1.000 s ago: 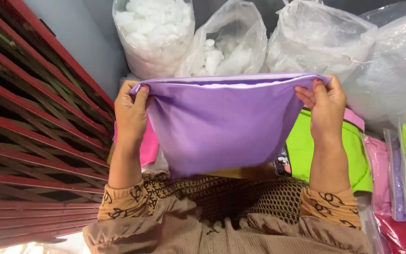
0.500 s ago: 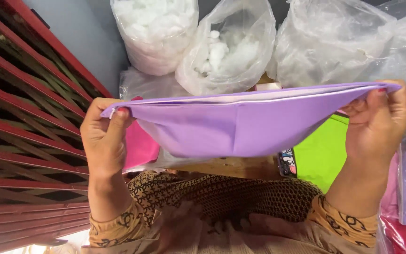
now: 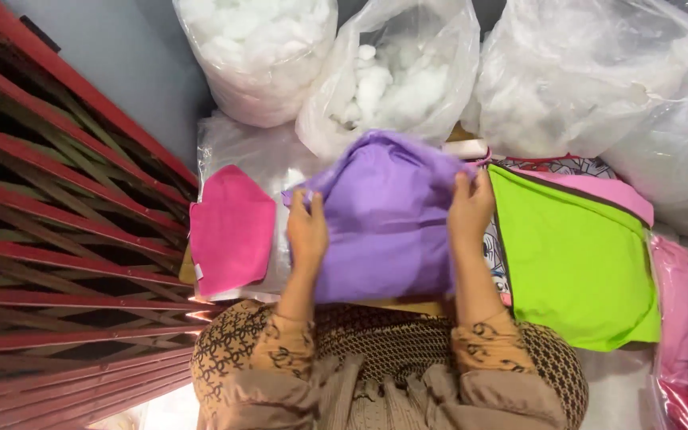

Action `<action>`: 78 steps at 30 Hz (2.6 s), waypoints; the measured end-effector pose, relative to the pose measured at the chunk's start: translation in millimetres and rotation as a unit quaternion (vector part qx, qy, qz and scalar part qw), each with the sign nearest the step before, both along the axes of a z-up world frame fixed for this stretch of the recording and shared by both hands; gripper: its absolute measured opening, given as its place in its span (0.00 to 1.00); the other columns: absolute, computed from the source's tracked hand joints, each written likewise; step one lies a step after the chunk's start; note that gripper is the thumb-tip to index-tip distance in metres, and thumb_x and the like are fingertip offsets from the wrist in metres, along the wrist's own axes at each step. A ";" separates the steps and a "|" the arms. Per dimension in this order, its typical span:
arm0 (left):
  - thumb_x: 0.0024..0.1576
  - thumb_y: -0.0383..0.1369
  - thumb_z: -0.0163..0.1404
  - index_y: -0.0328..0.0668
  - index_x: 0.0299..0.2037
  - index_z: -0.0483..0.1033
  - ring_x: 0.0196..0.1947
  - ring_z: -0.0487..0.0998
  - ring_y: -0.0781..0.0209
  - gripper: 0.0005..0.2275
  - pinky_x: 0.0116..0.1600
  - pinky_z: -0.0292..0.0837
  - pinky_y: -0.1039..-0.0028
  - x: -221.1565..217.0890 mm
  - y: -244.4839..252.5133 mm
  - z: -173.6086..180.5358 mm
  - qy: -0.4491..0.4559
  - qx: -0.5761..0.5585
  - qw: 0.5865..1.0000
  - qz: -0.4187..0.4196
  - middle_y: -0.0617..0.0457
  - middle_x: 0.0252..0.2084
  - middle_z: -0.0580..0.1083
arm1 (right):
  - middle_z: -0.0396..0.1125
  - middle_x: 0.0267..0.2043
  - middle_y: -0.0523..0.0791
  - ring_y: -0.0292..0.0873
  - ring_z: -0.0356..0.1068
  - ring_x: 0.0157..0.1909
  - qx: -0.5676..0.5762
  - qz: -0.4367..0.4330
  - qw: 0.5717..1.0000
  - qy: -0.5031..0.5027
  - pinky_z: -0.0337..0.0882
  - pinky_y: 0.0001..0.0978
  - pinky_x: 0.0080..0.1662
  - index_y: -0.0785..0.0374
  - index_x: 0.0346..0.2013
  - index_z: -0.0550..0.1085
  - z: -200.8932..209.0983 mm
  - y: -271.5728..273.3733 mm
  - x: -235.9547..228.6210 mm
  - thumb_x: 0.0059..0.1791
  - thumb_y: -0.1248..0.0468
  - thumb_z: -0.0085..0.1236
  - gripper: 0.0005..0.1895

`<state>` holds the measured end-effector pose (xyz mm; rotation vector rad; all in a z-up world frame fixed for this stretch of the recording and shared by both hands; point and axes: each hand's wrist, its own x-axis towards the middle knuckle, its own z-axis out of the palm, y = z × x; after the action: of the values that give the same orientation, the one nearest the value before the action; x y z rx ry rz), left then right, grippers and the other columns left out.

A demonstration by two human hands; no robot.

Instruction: The person is stuffing a purple fabric pouch with white fiberfill stuffing.

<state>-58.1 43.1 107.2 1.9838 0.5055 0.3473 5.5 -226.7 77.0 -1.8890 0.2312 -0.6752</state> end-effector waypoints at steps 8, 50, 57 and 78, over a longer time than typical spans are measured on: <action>0.62 0.33 0.46 0.44 0.39 0.72 0.64 0.71 0.48 0.04 0.66 0.61 0.45 5.8 -31.1 -160.1 -0.099 0.421 0.900 -0.049 0.49 0.60 0.73 | 0.69 0.33 0.43 0.49 0.74 0.39 -0.377 -0.035 0.916 0.131 0.70 0.45 0.45 0.50 0.42 0.74 -121.0 52.0 -30.4 0.51 0.58 0.57 0.06; 0.58 0.43 0.49 0.56 0.51 0.78 0.65 0.68 0.46 0.13 0.65 0.62 0.47 -37.1 -70.1 -138.7 0.054 0.470 0.872 -0.123 0.49 0.58 0.73 | 0.69 0.58 0.44 0.49 0.63 0.66 -0.423 0.175 0.886 0.073 0.59 0.53 0.63 0.44 0.47 0.79 -71.7 45.8 -73.8 0.51 0.54 0.55 0.11; 0.55 0.40 0.52 0.50 0.34 0.78 0.38 0.77 0.51 0.06 0.37 0.73 0.64 -86.7 -114.1 -116.5 -0.016 0.511 0.850 -0.124 0.53 0.34 0.74 | 0.67 0.25 0.42 0.45 0.69 0.29 -0.479 0.130 0.860 0.118 0.66 0.38 0.35 0.53 0.24 0.77 -46.8 16.2 -125.4 0.49 0.59 0.58 0.09; 0.64 0.58 0.31 0.53 0.56 0.75 0.60 0.74 0.44 0.27 0.60 0.68 0.50 -80.9 -21.3 -114.3 0.281 0.269 0.891 -0.234 0.43 0.59 0.72 | 0.69 0.60 0.45 0.51 0.69 0.61 -0.509 0.298 0.759 0.278 0.50 0.72 0.66 0.45 0.60 0.73 -72.7 27.7 -151.3 0.54 0.58 0.46 0.20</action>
<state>-139.0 21.8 -7.1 2.6749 0.2732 -0.4604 -145.8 -199.0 4.3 -2.9665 -0.4803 0.3470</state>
